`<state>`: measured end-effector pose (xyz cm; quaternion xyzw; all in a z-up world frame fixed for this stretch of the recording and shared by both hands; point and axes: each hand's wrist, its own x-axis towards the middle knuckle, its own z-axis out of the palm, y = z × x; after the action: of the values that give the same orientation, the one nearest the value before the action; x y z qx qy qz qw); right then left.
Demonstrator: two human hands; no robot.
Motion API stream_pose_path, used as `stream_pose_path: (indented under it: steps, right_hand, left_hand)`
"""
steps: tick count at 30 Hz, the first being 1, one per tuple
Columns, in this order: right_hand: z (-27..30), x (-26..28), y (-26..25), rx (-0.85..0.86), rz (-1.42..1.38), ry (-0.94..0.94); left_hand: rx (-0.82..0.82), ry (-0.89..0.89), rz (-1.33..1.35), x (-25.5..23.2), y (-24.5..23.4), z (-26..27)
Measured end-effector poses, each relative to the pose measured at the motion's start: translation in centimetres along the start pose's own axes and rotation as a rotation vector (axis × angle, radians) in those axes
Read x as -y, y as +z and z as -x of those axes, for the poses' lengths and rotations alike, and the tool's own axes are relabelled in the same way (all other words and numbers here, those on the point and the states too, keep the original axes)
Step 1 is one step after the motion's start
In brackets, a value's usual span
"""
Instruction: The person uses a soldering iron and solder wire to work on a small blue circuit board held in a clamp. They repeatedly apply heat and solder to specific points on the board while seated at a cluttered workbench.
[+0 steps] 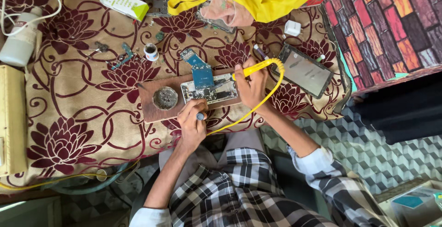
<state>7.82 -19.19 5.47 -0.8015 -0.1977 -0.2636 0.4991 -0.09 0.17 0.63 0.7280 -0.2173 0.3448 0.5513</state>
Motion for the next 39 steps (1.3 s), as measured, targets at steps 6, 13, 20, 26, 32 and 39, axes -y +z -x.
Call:
stream_pose_path:
  steps: [6,13,20,26,32,39]
  right_hand:
    - [-3.3,1.2,0.4,0.234,0.066,-0.020]
    - [-4.8,0.3,0.1,0.303,0.023,0.063]
    - [-5.2,-0.8,-0.4,0.385,-0.078,0.066]
    - [-6.8,-1.8,-0.2,0.521,-0.036,-0.045]
    - [-8.6,-1.4,1.0,0.698,-0.117,0.004]
    - [-10.6,-0.6,0.0,0.964,-0.093,0.166]
  left_hand:
    - [-0.003,0.002,-0.004,0.2,0.0,0.1]
    - [0.030,-0.068,0.005,-0.1,-0.1,0.3]
    - [0.016,-0.062,0.000,0.0,0.1,0.5]
    - [0.016,-0.041,0.001,0.2,0.2,0.5]
    - [0.002,-0.063,-0.001,0.3,0.4,0.7]
    - [0.015,-0.045,-0.003,0.2,0.3,0.7]
